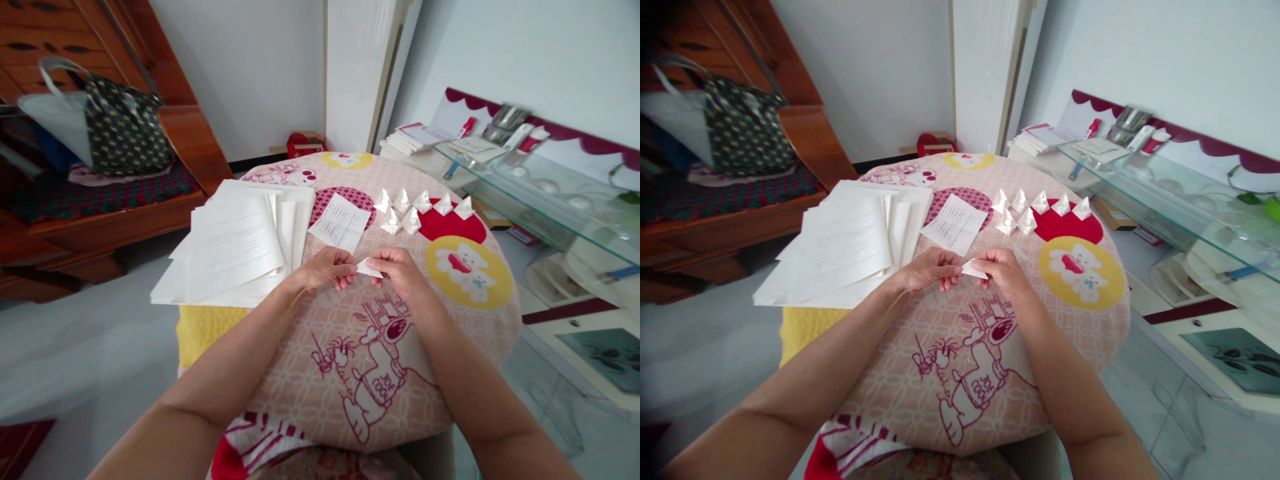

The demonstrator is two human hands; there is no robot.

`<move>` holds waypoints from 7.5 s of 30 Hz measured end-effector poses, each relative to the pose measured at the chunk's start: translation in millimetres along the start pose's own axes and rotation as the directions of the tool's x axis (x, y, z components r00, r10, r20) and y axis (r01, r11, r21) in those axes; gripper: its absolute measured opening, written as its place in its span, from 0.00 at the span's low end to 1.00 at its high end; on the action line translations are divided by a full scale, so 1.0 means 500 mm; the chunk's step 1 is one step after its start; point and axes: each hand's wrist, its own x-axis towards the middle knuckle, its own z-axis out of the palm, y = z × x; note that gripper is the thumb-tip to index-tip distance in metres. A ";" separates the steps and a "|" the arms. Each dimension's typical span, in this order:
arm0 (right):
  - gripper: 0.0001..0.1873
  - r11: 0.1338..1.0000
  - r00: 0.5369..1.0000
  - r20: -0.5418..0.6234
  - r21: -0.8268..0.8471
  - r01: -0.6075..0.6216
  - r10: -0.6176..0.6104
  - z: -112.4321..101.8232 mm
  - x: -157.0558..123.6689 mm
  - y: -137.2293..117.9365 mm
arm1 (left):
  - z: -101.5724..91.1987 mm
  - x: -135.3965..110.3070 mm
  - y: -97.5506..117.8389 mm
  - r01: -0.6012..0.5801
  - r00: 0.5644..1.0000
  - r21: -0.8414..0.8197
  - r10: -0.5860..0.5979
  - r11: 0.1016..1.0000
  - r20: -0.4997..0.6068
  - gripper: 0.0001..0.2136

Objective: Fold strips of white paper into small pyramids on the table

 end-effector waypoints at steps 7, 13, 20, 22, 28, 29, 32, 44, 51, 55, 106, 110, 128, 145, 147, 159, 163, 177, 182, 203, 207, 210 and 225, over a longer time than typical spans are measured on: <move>0.13 0.999 0.999 -0.028 -0.029 0.026 -0.027 0.006 0.001 0.001 | 0.001 -0.006 0.007 0.006 1.000 0.001 -0.006 1.000 0.031 0.11; 0.14 0.998 1.000 -0.015 -0.063 0.018 -0.019 0.018 0.000 0.004 | 0.016 0.000 0.002 0.014 0.999 0.097 -0.010 0.995 -0.041 0.07; 0.13 0.999 1.000 -0.012 -0.034 0.015 -0.016 0.008 0.001 0.005 | -0.003 -0.003 0.003 0.037 0.994 0.002 -0.037 0.999 0.101 0.14; 0.13 0.999 0.999 -0.034 -0.030 0.021 -0.022 0.004 0.002 0.005 | -0.006 -0.001 -0.001 0.041 0.997 -0.009 -0.040 0.999 0.071 0.15; 0.14 0.999 0.998 -0.050 -0.004 0.048 -0.049 0.000 0.003 0.005 | -0.007 0.001 -0.003 -0.031 0.999 0.008 0.031 0.999 -0.013 0.17; 0.14 0.998 0.997 -0.054 0.008 0.058 -0.057 0.001 0.002 0.006 | -0.007 -0.001 -0.001 -0.057 0.998 0.003 0.057 0.998 -0.009 0.17; 0.13 0.995 0.994 -0.073 0.044 0.088 -0.085 0.005 -0.001 0.006 | -0.006 -0.010 0.008 -0.126 0.992 0.005 0.126 0.992 0.008 0.18; 0.12 0.933 0.941 -0.137 -0.233 0.273 -0.309 0.011 0.001 0.006 | 0.003 -0.002 -0.001 -0.197 0.971 -0.158 0.170 0.968 -0.169 0.26; 0.15 0.939 0.950 -0.073 -0.190 0.287 -0.305 0.006 0.005 0.010 | -0.004 0.002 -0.006 -0.171 0.968 -0.161 0.136 0.972 -0.209 0.25; 0.22 0.967 0.966 -0.060 -0.060 0.247 -0.251 0.001 0.013 0.017 | -0.004 0.005 -0.012 -0.198 0.965 -0.156 0.165 0.968 -0.203 0.25; 0.06 0.630 0.943 0.083 -0.724 0.280 -0.323 -0.027 0.016 0.023 | 0.047 0.023 -0.044 -0.228 0.854 0.821 0.512 0.524 -0.090 0.03; 0.07 0.613 0.943 0.090 -0.739 0.278 -0.319 -0.028 0.015 0.021 | 0.045 0.023 -0.041 -0.307 0.844 0.793 0.536 0.527 -0.030 0.03; 0.11 0.426 0.932 0.102 -0.868 0.254 -0.348 -0.002 0.019 0.028 | 0.014 0.002 -0.016 -0.290 0.858 0.635 0.488 0.716 -0.159 0.05; 0.06 0.347 0.922 0.172 -0.889 0.297 -0.347 0.011 0.019 0.034 | 0.021 0.010 -0.015 -0.155 0.855 0.661 0.435 0.734 -0.283 0.05; 0.05 0.336 0.927 0.170 -0.897 0.287 -0.336 0.013 0.018 0.034 | 0.019 0.011 -0.018 -0.158 0.853 0.649 0.434 0.744 -0.290 0.03; 0.03 0.351 0.942 0.167 -0.897 0.268 -0.291 0.018 0.016 0.028 | 0.031 0.010 -0.021 -0.151 0.867 0.670 0.423 0.727 -0.264 0.02; 0.05 0.327 0.942 0.180 -0.905 0.272 -0.284 0.018 0.017 0.030 | 0.033 0.012 -0.022 -0.148 0.865 0.707 0.437 0.691 -0.246 0.03; 0.09 0.266 0.963 0.175 -0.937 0.228 -0.207 0.024 0.010 0.014 | 0.050 0.014 -0.020 -0.008 0.868 0.750 0.377 0.662 -0.324 0.08; 0.10 0.266 0.963 0.175 -0.937 0.227 -0.207 0.024 0.009 0.016 | 0.056 0.013 -0.017 0.015 0.862 0.764 0.378 0.645 -0.336 0.10; 0.12 0.243 0.974 0.108 -0.958 0.156 -0.198 0.034 0.006 0.012 | 0.052 0.012 -0.021 -0.005 0.857 0.766 0.398 0.642 -0.328 0.12; 0.11 0.246 0.974 0.094 -0.959 0.145 -0.205 0.037 0.004 0.010 | 0.053 0.008 -0.015 0.013 0.842 0.754 0.399 0.657 -0.362 0.13; 0.11 0.243 0.973 0.086 -0.960 0.137 -0.212 0.039 0.003 0.011 | 0.053 0.005 -0.011 0.081 0.818 0.766 0.396 0.638 -0.417 0.13; 0.05 0.370 0.964 0.127 -0.905 0.209 -0.231 0.025 0.003 0.011 | 0.063 -0.002 -0.014 0.124 0.832 0.857 0.417 0.501 -0.365 0.20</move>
